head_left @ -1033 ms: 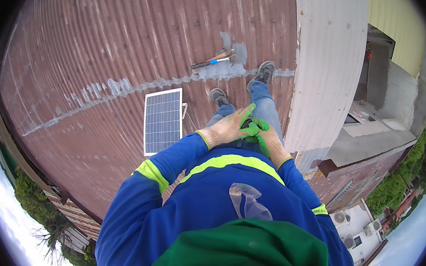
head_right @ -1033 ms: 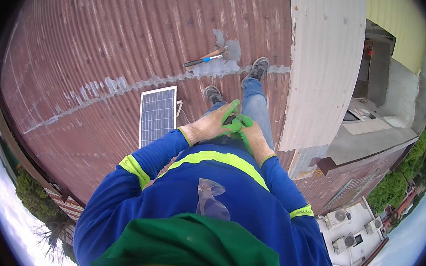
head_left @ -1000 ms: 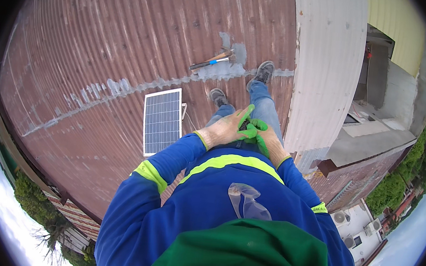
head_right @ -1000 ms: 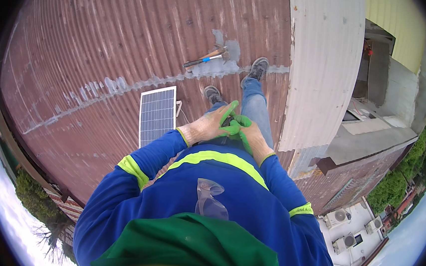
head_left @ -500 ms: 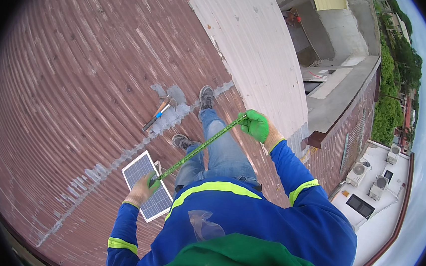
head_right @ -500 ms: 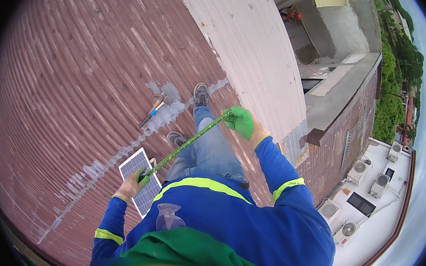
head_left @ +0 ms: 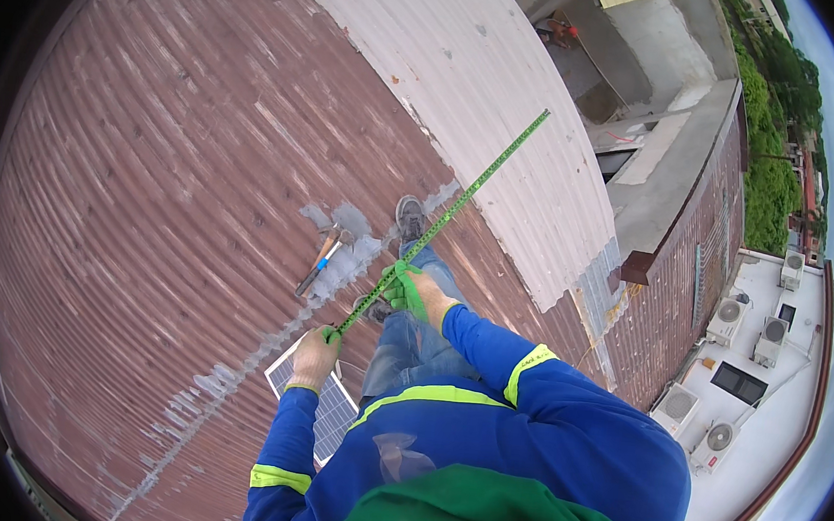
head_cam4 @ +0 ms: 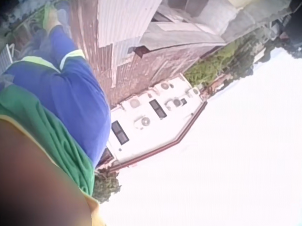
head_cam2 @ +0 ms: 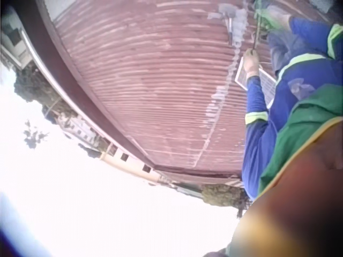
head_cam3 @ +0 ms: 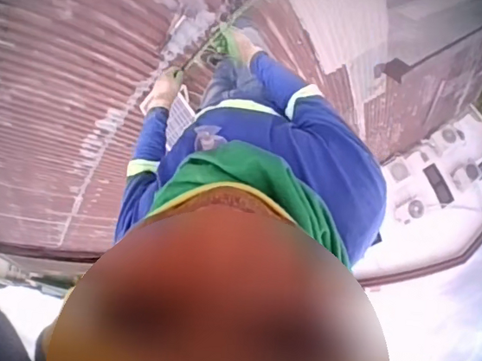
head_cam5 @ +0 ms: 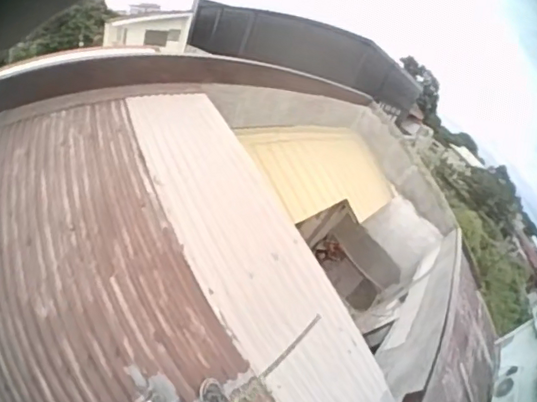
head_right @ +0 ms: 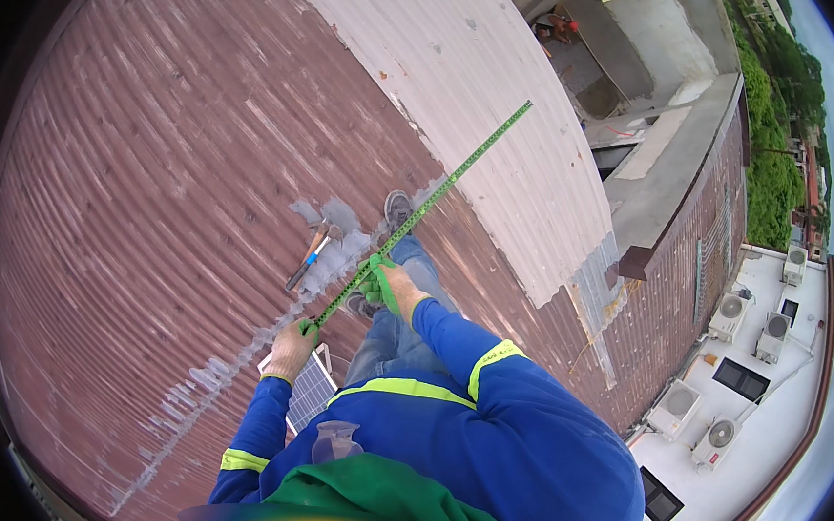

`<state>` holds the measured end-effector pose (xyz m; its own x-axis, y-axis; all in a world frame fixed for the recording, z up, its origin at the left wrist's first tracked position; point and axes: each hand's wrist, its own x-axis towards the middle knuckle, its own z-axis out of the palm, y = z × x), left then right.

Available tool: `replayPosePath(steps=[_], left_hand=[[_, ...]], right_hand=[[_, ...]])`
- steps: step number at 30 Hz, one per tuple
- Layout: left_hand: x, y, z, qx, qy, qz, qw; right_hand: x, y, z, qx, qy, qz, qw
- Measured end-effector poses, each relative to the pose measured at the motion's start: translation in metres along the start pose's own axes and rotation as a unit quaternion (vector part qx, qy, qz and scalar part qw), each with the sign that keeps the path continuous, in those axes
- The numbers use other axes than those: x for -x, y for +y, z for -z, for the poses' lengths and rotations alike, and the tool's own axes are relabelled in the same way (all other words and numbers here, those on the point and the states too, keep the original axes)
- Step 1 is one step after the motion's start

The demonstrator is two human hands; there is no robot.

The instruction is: The person measures sections of a corrugated metal roof with a tape measure, then uses a hammer and nail punch to drive fasteners into the roof surface. The person walks across the roof while working and handles tools with both hands.

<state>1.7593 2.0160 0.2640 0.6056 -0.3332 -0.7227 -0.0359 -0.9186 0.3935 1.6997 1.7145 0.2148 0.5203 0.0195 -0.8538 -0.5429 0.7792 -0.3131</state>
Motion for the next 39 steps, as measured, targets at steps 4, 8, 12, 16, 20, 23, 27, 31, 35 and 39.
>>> replayPosePath(steps=[4, 8, 12, 16, 20, 23, 27, 31, 35, 39], left_hand=[[0.003, -0.022, 0.007, -0.006, 0.007, 0.008, 1.0], [0.05, -0.116, 0.036, -0.07, -0.009, 0.089, 0.994], [0.094, -0.191, 0.068, -0.116, 0.003, 0.153, 0.981], [0.03, -0.175, 0.059, -0.076, 0.054, 0.085, 0.992], [-0.133, -0.113, 0.039, -0.061, 0.061, 0.039, 0.996], [-0.256, -0.079, 0.031, -0.03, 0.064, 0.029, 0.997], [-0.386, -0.07, 0.018, -0.024, 0.071, 0.029, 0.997], [-0.463, -0.083, 0.004, -0.011, 0.044, 0.085, 0.995], [-0.5, -0.095, -0.012, -0.019, 0.064, 0.058, 0.996], [-0.526, -0.103, -0.021, -0.057, 0.097, 0.038, 0.993]], right_hand=[[-0.028, -0.018, 0.018, 0.013, 0.072, 0.015, 0.997], [-0.072, -0.115, 0.084, 0.018, 0.131, 0.098, 0.986], [-0.107, -0.23, 0.137, 0.052, 0.239, 0.168, 0.955], [-0.13, -0.253, 0.127, 0.083, 0.233, 0.191, 0.95], [-0.1, -0.167, 0.096, 0.545, 0.202, 0.213, 0.785], [-0.059, -0.093, 0.093, 0.693, 0.1, 0.179, 0.691], [-0.045, -0.045, 0.098, 0.789, 0.045, 0.169, 0.589], [-0.054, -0.049, 0.111, 0.815, 0.041, 0.141, 0.561], [-0.057, -0.055, 0.121, 0.808, 0.037, 0.159, 0.566], [-0.059, -0.058, 0.127, 0.807, 0.024, 0.148, 0.571]])
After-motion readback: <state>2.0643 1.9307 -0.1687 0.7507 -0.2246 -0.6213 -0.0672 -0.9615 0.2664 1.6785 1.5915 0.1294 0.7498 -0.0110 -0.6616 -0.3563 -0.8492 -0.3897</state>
